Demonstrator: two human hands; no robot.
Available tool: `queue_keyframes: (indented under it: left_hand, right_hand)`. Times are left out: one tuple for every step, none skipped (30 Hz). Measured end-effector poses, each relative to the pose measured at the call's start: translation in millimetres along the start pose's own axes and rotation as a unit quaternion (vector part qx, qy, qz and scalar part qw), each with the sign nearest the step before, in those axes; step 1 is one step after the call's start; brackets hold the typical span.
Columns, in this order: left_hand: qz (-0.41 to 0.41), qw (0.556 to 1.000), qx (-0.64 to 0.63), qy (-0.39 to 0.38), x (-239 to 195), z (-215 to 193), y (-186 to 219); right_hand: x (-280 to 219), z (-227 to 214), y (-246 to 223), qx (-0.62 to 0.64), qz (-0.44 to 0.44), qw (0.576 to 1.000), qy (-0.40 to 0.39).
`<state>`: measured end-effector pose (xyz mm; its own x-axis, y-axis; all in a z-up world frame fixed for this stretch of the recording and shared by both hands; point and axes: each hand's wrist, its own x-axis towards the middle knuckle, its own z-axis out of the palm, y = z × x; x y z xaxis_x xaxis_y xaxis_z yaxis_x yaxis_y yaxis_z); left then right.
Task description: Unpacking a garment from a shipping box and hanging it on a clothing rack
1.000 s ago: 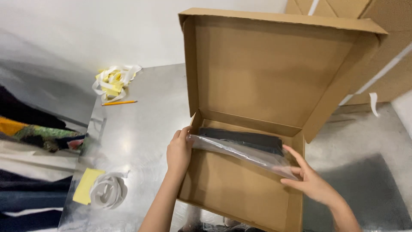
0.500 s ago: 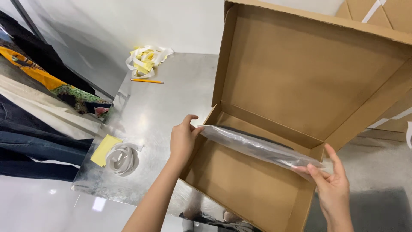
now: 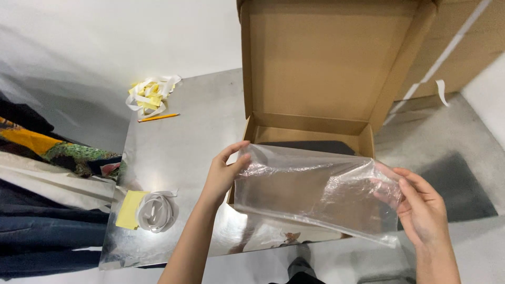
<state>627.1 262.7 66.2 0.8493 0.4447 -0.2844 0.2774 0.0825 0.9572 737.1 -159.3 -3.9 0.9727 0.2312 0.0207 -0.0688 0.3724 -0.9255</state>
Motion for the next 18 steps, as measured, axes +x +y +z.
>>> queue_keyframes:
  left_hand:
    - [0.000, 1.000, 0.005, -0.013, -18, -1, 1]
    - [-0.019, 1.000, 0.021, -0.008, -36, -3, 2]
    - [-0.038, 0.999, 0.038, -0.003, -54, -6, 2]
    - [-0.036, 0.998, 0.043, -0.013, -64, -11, -19]
    - [-0.065, 0.997, 0.040, -0.002, -73, -16, -41]
    - [-0.095, 0.995, 0.037, 0.009, -84, -21, -64]
    - [-0.094, 0.995, 0.043, -0.001, -100, -23, -67]
    - [-0.126, 0.992, 0.005, 0.012, -120, -24, -73]
    - [-0.159, 0.986, -0.033, 0.026, -140, -25, -80]
    - [-0.164, 0.986, -0.027, 0.016, -150, -29, -97]
    - [-0.183, 0.982, -0.027, 0.031, -160, -32, -113]
    - [-0.202, 0.978, -0.028, 0.047, -171, -35, -131]
    - [-0.207, 0.977, -0.022, 0.036, -178, -39, -156]
    - [-0.201, 0.978, -0.035, 0.033, -185, -42, -179]
    - [-0.195, 0.979, -0.048, 0.030, -191, -45, -201]
    - [-0.196, 0.979, -0.045, 0.025, -198, -46, -210]
    - [-0.202, 0.976, -0.071, 0.031, -205, -47, -219]
    - [-0.209, 0.972, -0.098, 0.041, -214, -49, -228]
  right_hand:
    - [-23, 14, -8, 0.000, -0.005, 1.000, 0.013]
    - [-45, 28, -16, -0.047, 0.029, 0.997, 0.055]
    - [-66, 42, -23, -0.092, 0.065, 0.989, 0.097]
    - [-88, 53, -27, -0.090, 0.061, 0.988, 0.107]
    - [-109, 64, -31, -0.108, 0.103, 0.981, 0.127]
    - [-132, 75, -35, -0.125, 0.146, 0.970, 0.147]
    - [-147, 75, -27, -0.122, 0.144, 0.969, 0.157]
    - [-167, 73, -18, -0.119, 0.180, 0.959, 0.185]
    - [-187, 71, -9, -0.115, 0.216, 0.946, 0.212]
    - [-203, 67, 2, -0.113, 0.218, 0.943, 0.224]
    - [-220, 62, 12, -0.096, 0.223, 0.940, 0.242]
    - [-239, 57, 23, -0.079, 0.226, 0.935, 0.260]
    - [-257, 53, 35, -0.078, 0.228, 0.932, 0.272]
    - [-272, 50, 46, -0.087, 0.215, 0.923, 0.307]
    - [-286, 47, 56, -0.096, 0.201, 0.914, 0.340]
    - [-296, 35, 71, -0.095, 0.200, 0.912, 0.346]
    - [-306, 24, 86, -0.070, 0.176, 0.916, 0.355]
    - [-314, 14, 102, -0.046, 0.154, 0.919, 0.359]
